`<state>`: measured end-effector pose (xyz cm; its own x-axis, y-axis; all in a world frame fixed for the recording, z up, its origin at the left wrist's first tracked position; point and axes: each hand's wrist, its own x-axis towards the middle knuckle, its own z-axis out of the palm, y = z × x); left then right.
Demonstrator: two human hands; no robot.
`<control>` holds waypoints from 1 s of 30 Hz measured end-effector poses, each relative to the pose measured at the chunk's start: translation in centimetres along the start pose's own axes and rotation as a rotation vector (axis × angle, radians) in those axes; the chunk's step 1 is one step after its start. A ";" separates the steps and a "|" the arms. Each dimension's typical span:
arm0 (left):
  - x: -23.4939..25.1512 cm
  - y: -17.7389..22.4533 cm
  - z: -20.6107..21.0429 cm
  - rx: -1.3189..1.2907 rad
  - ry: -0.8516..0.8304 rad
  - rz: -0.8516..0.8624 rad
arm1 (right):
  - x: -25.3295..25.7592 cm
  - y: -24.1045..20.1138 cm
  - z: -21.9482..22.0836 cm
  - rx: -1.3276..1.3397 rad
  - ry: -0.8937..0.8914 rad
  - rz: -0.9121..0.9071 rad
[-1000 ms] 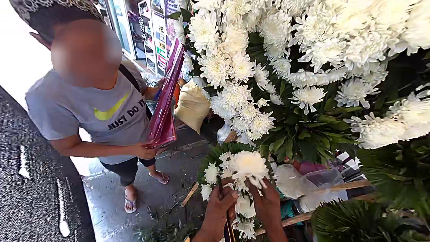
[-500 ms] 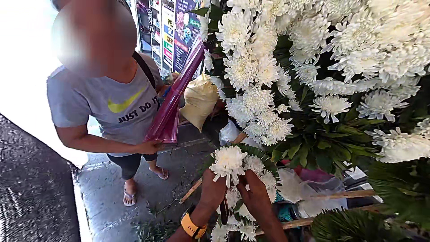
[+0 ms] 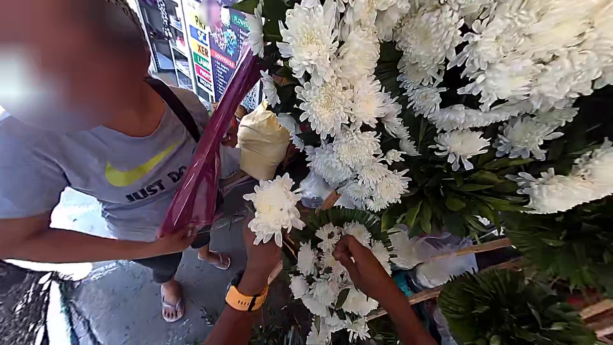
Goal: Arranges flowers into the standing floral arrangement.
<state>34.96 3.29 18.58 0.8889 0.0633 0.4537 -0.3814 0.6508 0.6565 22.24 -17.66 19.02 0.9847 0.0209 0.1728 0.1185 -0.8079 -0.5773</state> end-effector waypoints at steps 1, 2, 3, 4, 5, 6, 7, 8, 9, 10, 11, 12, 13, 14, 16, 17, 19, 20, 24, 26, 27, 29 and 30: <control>1.7 -0.1 0.1 0.016 -0.031 0.108 | 0.5 1.5 0.1 0.036 0.055 0.044; 3.4 -0.3 0.7 0.034 -0.052 0.199 | 1.1 3.0 0.2 0.048 0.100 0.092; 5.2 -0.6 1.5 0.034 -0.057 0.268 | 1.9 4.3 0.6 0.053 0.154 0.131; 6.8 -1.0 2.4 0.009 -0.065 0.308 | 2.8 5.5 1.1 0.053 0.218 0.156; 8.2 -1.4 3.3 -0.024 -0.076 0.331 | 3.6 6.4 1.7 0.056 0.289 0.169; 9.3 -1.8 4.2 -0.072 -0.084 0.342 | 4.5 7.1 2.3 0.065 0.353 0.193; 10.1 -2.2 5.0 -0.108 -0.091 0.350 | 5.5 7.3 2.7 0.081 0.404 0.239; 10.7 -2.6 5.7 -0.134 -0.103 0.358 | 6.3 7.4 3.0 0.098 0.442 0.299; 11.2 -3.1 6.4 -0.148 -0.116 0.365 | 7.2 7.4 3.1 0.117 0.470 0.363; 11.7 -3.8 6.8 -0.136 -0.127 0.380 | 8.0 7.3 3.2 0.144 0.486 0.435; 12.1 -4.5 7.2 -0.120 -0.130 0.392 | 8.7 7.1 3.2 0.164 0.486 0.507; 12.5 -5.0 7.4 -0.114 -0.138 0.404 | 9.4 6.9 3.0 0.177 0.477 0.557; 12.9 -5.4 7.5 -0.102 -0.160 0.432 | 10.0 6.8 2.8 0.187 0.460 0.587; 13.2 -5.4 7.5 -0.092 -0.187 0.458 | 10.7 6.8 2.6 0.191 0.442 0.605; 13.1 -4.8 7.2 -0.131 -0.216 0.463 | 11.6 6.8 2.4 0.182 0.398 0.630; 12.7 -4.5 6.9 -0.150 -0.212 0.457 | 12.0 6.6 2.2 0.161 0.384 0.647; 12.1 -4.5 6.3 -0.104 -0.180 0.478 | 12.8 6.4 1.8 0.115 0.365 0.701; 12.1 -4.7 6.5 -0.087 -0.158 0.488 | 13.2 6.5 1.9 0.092 0.359 0.713; 13.2 -5.9 7.6 0.070 -0.160 0.540 | 14.2 7.0 2.3 0.027 0.324 0.715; 13.7 -6.2 8.1 0.092 -0.153 0.547 | 14.6 6.4 2.0 0.024 0.277 0.762; 13.9 -6.4 8.4 0.094 -0.143 0.548 | 14.6 6.3 1.9 0.028 0.266 0.773; 14.3 -6.8 9.0 0.022 -0.147 0.502 | 14.6 7.2 2.3 0.026 0.313 0.748; 14.3 -6.9 9.3 -0.040 -0.155 0.467 | 14.6 7.7 2.5 0.030 0.340 0.730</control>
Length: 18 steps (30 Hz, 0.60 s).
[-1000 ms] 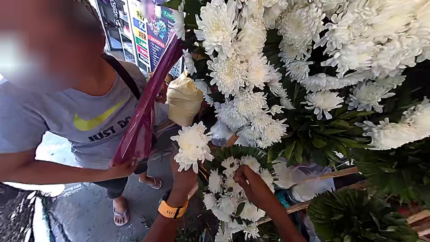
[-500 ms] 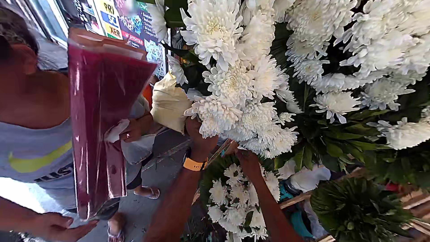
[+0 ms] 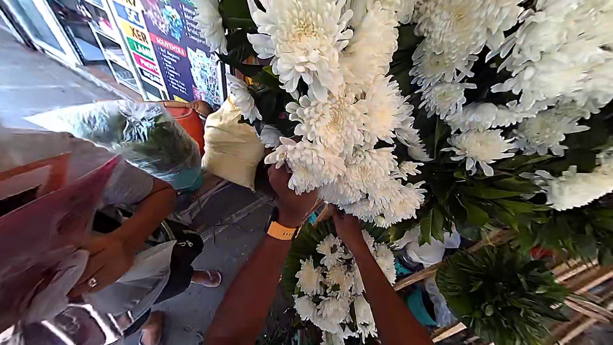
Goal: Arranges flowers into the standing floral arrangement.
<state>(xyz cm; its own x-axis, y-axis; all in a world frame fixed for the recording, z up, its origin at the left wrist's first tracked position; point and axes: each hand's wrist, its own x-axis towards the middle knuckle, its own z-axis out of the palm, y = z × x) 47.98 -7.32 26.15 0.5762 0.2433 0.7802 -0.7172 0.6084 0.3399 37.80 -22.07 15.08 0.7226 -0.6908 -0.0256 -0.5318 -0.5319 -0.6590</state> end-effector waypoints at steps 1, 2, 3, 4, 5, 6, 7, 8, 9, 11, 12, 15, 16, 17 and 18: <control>0.1 0.0 0.3 -0.032 0.012 -0.015 | 0.1 0.2 0.1 0.009 0.005 -0.006; 0.3 0.0 0.6 -0.032 0.027 -0.012 | 0.2 0.3 0.2 0.013 0.006 -0.007; 0.4 -0.1 0.8 -0.026 0.045 -0.006 | 0.1 0.2 0.1 0.006 -0.004 0.004; 0.6 -0.1 1.0 -0.009 0.061 0.000 | 0.1 0.1 0.1 -0.007 -0.013 0.017; 0.7 -0.2 1.2 0.000 0.072 0.002 | 0.0 0.0 0.0 -0.021 -0.021 0.028; 0.8 -0.3 1.3 -0.005 0.078 0.004 | 0.0 -0.1 -0.1 -0.033 -0.033 0.039; 0.9 -0.4 1.3 0.002 0.078 0.010 | 0.0 -0.2 -0.2 -0.044 -0.047 0.051; 1.0 -0.5 1.3 0.025 0.083 0.018 | 0.0 -0.2 -0.2 -0.050 -0.058 0.060; 1.0 -0.6 1.4 0.059 0.087 0.030 | 0.1 -0.1 -0.2 -0.054 -0.068 0.066; 1.2 -0.5 1.5 0.111 0.085 0.049 | 0.3 0.1 -0.1 -0.041 -0.074 0.063; 1.2 -0.4 1.6 0.129 0.085 0.055 | 0.3 0.2 -0.1 -0.030 -0.072 0.057; 1.6 -0.1 1.9 0.156 0.073 0.058 | 0.4 0.2 0.0 -0.029 -0.078 0.057; 1.7 -0.1 2.0 0.152 0.068 0.050 | 0.3 0.1 -0.1 -0.034 -0.085 0.067; 1.7 -0.1 2.1 0.155 0.070 0.043 | 0.3 -0.1 -0.2 -0.041 -0.093 0.074; 1.8 -0.2 2.2 0.161 0.068 0.039 | 0.2 -0.3 -0.3 -0.047 -0.100 0.079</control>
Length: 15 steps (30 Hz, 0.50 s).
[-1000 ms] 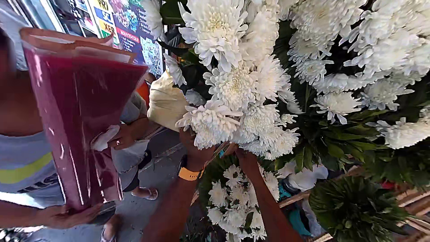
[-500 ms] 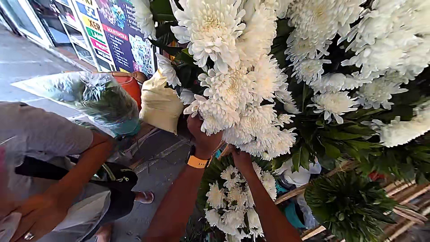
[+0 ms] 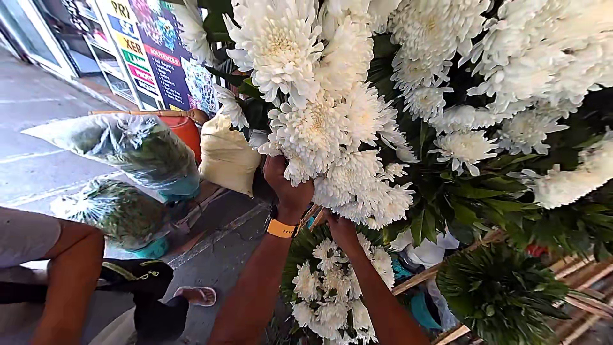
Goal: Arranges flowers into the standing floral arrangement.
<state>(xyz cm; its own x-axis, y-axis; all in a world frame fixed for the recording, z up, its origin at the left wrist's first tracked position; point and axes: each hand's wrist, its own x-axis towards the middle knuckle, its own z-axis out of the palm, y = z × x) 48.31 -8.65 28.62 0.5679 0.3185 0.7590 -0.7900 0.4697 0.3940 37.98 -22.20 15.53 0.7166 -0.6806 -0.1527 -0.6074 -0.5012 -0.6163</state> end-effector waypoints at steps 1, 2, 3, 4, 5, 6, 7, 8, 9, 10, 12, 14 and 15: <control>0.0 -0.1 0.1 0.011 0.001 0.000 | -0.1 -0.2 -0.1 -0.005 -0.005 0.004; 0.0 -0.2 0.2 0.026 0.003 0.005 | -0.2 -0.3 -0.2 -0.006 -0.007 0.006; 0.1 -0.3 0.2 0.036 -0.001 0.008 | -0.2 -0.4 -0.3 -0.011 -0.006 0.007; 0.2 -0.4 0.2 0.043 -0.007 0.014 | -0.1 -0.4 -0.2 -0.020 -0.010 0.012; 0.2 -0.3 0.0 0.045 -0.032 0.013 | -0.1 -0.5 -0.3 -0.033 -0.021 0.023; 0.2 0.1 -0.4 0.060 -0.065 -0.002 | -0.1 -0.6 -0.4 -0.043 -0.033 0.029; 0.1 0.8 -1.1 0.080 -0.101 -0.043 | -0.2 -0.5 -0.4 -0.048 -0.041 0.031; -0.2 1.7 -1.9 0.096 -0.116 -0.111 | -0.4 -0.4 -0.5 -0.040 -0.039 0.020; -0.7 2.5 -2.9 0.084 -0.108 -0.186 | -0.7 -0.3 -0.7 -0.031 -0.040 0.009; -1.4 3.1 -3.9 0.054 -0.078 -0.252 | -1.1 -0.1 -1.0 -0.014 -0.039 -0.006; -2.3 3.9 -5.7 -0.009 0.015 -0.307 | -2.5 0.7 -1.6 0.080 0.004 -0.074; -1.8 4.6 -6.5 -0.024 0.050 -0.296 | -4.1 2.1 -2.0 0.208 0.054 -0.144; -1.2 5.0 -6.3 -0.007 0.053 -0.310 | -5.1 2.8 -2.2 0.269 0.048 -0.183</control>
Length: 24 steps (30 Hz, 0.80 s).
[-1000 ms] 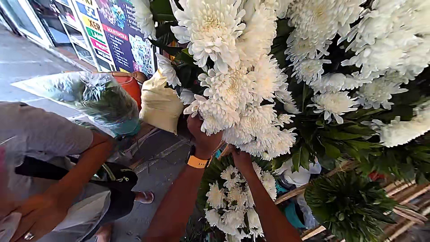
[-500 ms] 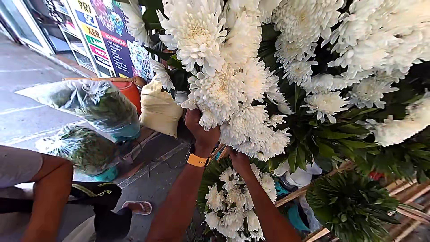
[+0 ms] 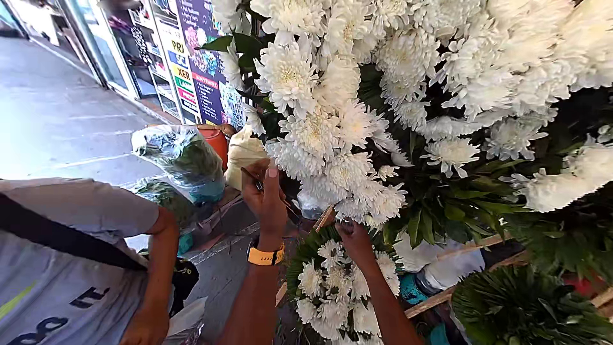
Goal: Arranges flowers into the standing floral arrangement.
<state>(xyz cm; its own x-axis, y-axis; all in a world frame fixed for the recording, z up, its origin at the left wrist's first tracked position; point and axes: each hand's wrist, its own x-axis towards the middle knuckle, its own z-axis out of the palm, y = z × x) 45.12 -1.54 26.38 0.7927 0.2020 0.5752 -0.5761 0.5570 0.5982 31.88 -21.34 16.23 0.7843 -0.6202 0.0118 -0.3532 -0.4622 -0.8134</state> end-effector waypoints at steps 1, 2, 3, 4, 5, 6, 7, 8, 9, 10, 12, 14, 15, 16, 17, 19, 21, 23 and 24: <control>0.6 0.4 0.6 0.019 -0.002 -0.030 | -1.1 0.4 -0.4 0.049 -0.018 -0.042; 1.1 0.7 1.4 0.047 0.001 -0.075 | -2.2 0.9 -0.7 0.092 -0.041 -0.073; 1.5 0.8 2.2 0.106 0.000 -0.123 | -3.4 1.5 -1.0 0.126 -0.065 -0.090; 1.5 0.7 2.7 0.185 -0.025 -0.164 | -4.8 2.2 -1.4 0.156 -0.094 -0.102; 1.4 0.7 2.8 0.249 -0.066 -0.204 | -6.5 3.2 -2.0 0.182 -0.132 -0.116; 0.9 0.6 2.9 0.298 -0.057 -0.251 | -8.4 4.2 -2.9 0.205 -0.174 -0.137; 0.3 0.7 2.6 0.317 -0.024 -0.315 | -10.4 5.4 -4.1 0.230 -0.198 -0.160; -0.6 1.2 2.0 0.304 -0.005 -0.401 | -12.5 6.7 -5.4 0.268 -0.197 -0.185; -1.7 1.8 1.1 0.285 -0.002 -0.467 | -14.8 8.4 -6.7 0.317 -0.183 -0.211; -3.1 2.3 0.0 0.272 0.006 -0.498 | -17.0 10.3 -8.1 0.362 -0.170 -0.227; -7.6 3.8 -2.6 0.299 0.005 -0.540 | -20.8 14.7 -10.7 0.409 -0.158 -0.178; -13.8 5.1 -5.0 0.381 -0.107 -0.637 | -24.5 19.8 -12.9 0.374 -0.114 -0.031; -17.3 5.6 -6.4 0.439 -0.196 -0.719 | -26.5 22.5 -13.9 0.338 -0.088 0.066; -20.7 6.2 -7.7 0.527 -0.307 -0.809 | -28.5 25.1 -14.7 0.295 -0.065 0.178; -23.9 6.9 -8.7 0.628 -0.438 -0.889 | -30.3 27.7 -15.2 0.238 -0.052 0.287; -29.7 7.6 -10.2 0.846 -0.723 -0.995 | -32.9 32.5 -15.7 0.163 -0.045 0.445; -35.2 7.7 -11.3 1.037 -0.999 -1.078 | -35.0 36.7 -15.2 0.170 -0.036 0.543; -39.9 7.3 -12.1 1.183 -1.256 -1.169 | -35.5 40.0 -13.7 0.218 -0.024 0.608; -42.0 7.0 -12.5 1.238 -1.372 -1.218 | -35.3 41.3 -12.7 0.249 -0.027 0.641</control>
<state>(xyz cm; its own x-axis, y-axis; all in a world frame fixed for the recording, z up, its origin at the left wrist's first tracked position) 10.27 3.96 -0.62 0.4944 -0.5773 -0.6498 -0.2974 -0.8148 0.4976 -16.84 -26.62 -10.40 0.4732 -0.7048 -0.5285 -0.6270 0.1519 -0.7641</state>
